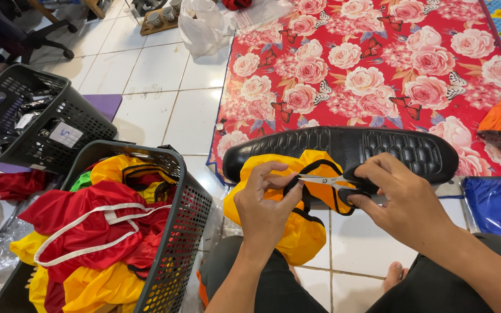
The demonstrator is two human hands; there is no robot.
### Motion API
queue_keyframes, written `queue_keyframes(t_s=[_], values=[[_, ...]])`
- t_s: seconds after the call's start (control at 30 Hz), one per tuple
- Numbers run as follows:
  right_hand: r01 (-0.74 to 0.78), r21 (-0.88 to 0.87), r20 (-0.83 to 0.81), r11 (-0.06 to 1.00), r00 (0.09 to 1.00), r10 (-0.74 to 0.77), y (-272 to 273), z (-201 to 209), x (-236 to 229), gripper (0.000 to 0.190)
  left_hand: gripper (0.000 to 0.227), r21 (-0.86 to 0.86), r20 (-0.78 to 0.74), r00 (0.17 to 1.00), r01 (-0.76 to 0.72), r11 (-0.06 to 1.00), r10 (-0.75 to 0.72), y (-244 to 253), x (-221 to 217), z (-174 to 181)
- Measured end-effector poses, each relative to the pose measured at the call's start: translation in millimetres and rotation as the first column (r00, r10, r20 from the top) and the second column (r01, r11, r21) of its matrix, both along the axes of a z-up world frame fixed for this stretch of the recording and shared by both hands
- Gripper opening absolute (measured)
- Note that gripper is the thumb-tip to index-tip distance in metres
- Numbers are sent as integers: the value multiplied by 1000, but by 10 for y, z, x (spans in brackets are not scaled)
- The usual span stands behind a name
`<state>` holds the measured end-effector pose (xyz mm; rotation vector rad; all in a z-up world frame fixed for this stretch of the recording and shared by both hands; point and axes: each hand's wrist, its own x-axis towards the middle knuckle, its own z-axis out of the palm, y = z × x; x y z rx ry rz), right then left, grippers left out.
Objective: Trimming excess material from a yellow and black fabric seat cover using scissors
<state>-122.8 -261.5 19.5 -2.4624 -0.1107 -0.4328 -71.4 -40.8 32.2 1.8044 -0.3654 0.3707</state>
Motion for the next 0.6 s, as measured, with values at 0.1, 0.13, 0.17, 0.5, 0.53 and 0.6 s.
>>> queue_keyframes(t_s=[0.1,0.13,0.17,0.5,0.53,0.6], values=[[-25,-50,86,998,996,29,-16,-15,0,37,38,9,33,999,2,1000,-2,-2,-7,3],[-24,-50,85,998,996,29,-19,-25,5,37,38,8,33,999,2,1000,-3,-4,-7,1],[-27,-39,83,999,996,31,-22,-35,10,37,38,6,25,1000,7,1000,-7,-5,-8,1],[-45,-45,130,998,990,50,-47,-78,31,36,39,43,32,999,-2,999,1,-4,-5,-42],[-44,-44,130,998,990,49,-47,-81,34,36,39,43,32,999,-1,999,0,-2,-6,-41],[-44,-56,140,998,989,51,-48,-86,44,34,39,53,37,999,-21,998,19,1,-5,-37]])
